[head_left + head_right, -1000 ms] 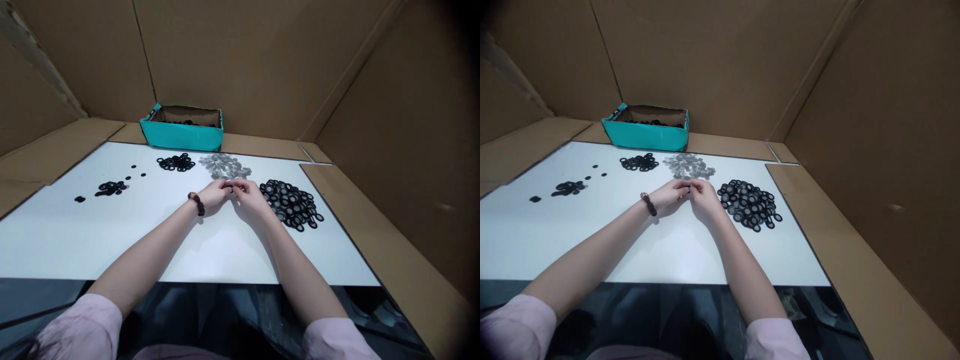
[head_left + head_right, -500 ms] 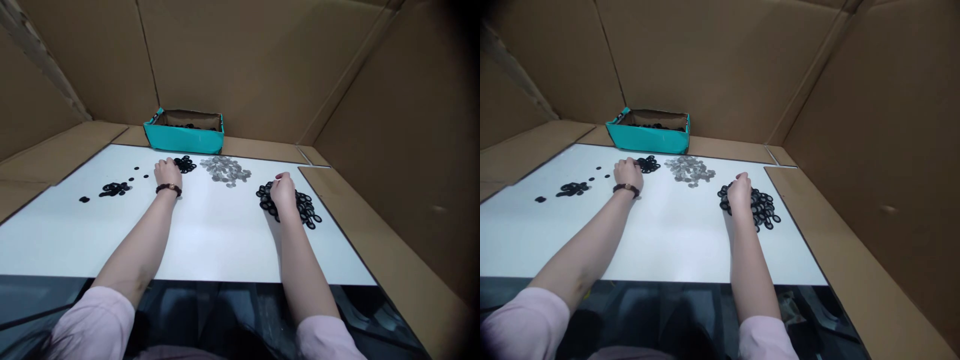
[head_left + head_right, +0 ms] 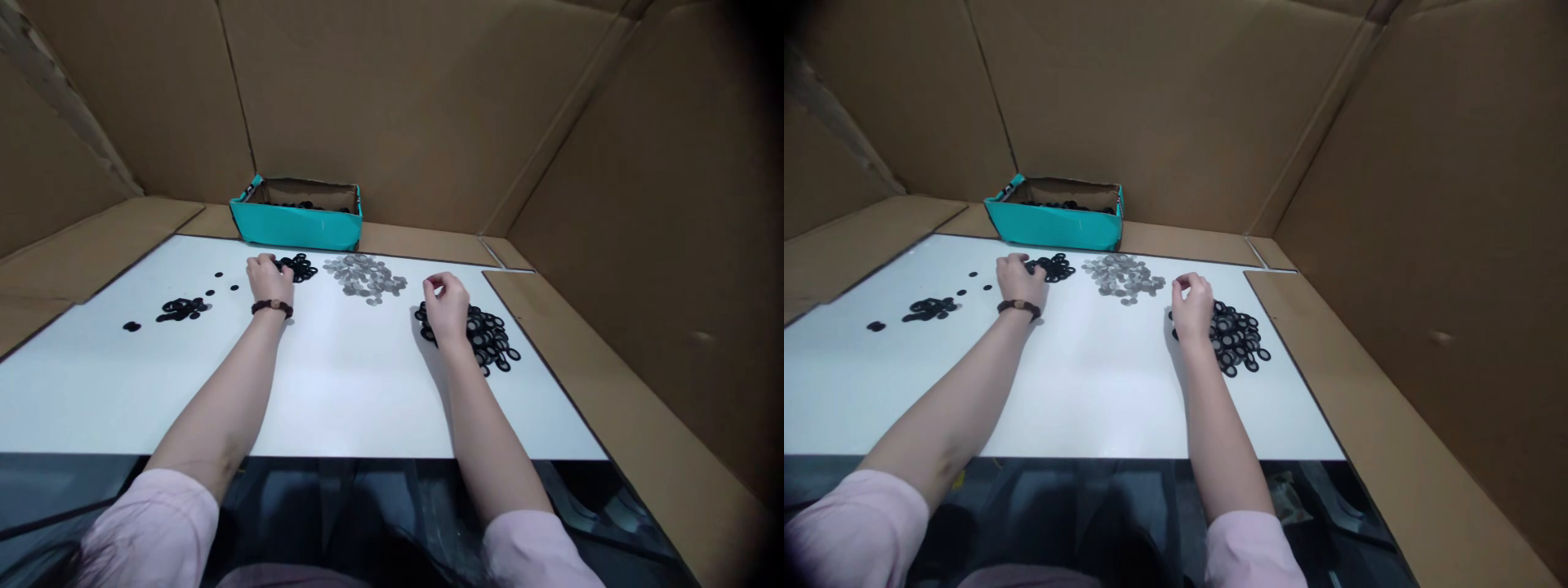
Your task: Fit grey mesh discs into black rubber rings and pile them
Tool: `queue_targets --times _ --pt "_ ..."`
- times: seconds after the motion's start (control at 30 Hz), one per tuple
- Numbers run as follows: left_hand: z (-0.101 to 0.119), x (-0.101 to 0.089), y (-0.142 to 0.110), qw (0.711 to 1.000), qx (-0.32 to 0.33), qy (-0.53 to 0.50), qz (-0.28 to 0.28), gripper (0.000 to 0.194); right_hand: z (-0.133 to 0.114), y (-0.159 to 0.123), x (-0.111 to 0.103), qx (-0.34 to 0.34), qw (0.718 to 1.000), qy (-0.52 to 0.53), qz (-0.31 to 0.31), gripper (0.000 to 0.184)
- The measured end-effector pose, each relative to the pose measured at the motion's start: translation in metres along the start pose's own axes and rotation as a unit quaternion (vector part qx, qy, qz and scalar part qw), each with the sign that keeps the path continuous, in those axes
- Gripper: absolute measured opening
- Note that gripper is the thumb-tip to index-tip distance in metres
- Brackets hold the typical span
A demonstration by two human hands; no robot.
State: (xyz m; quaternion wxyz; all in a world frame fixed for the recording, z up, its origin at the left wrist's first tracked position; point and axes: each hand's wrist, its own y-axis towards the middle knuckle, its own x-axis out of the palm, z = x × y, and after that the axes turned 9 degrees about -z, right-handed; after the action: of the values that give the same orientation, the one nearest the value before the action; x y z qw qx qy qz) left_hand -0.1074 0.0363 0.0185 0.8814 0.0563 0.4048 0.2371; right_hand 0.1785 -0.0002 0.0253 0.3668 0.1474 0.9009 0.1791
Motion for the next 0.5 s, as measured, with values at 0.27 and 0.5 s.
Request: queue_targets --times 0.27,0.5 --pt "0.066 0.041 -0.065 0.914 0.298 -0.14 -0.238 0.02 -0.02 -0.015 0.044 0.094 0.907 0.318 -0.261 0.031" --pt "0.055 0.051 -0.051 0.921 0.314 -0.058 -0.222 0.03 -0.011 -0.013 0.047 0.118 0.936 0.279 -0.179 0.021"
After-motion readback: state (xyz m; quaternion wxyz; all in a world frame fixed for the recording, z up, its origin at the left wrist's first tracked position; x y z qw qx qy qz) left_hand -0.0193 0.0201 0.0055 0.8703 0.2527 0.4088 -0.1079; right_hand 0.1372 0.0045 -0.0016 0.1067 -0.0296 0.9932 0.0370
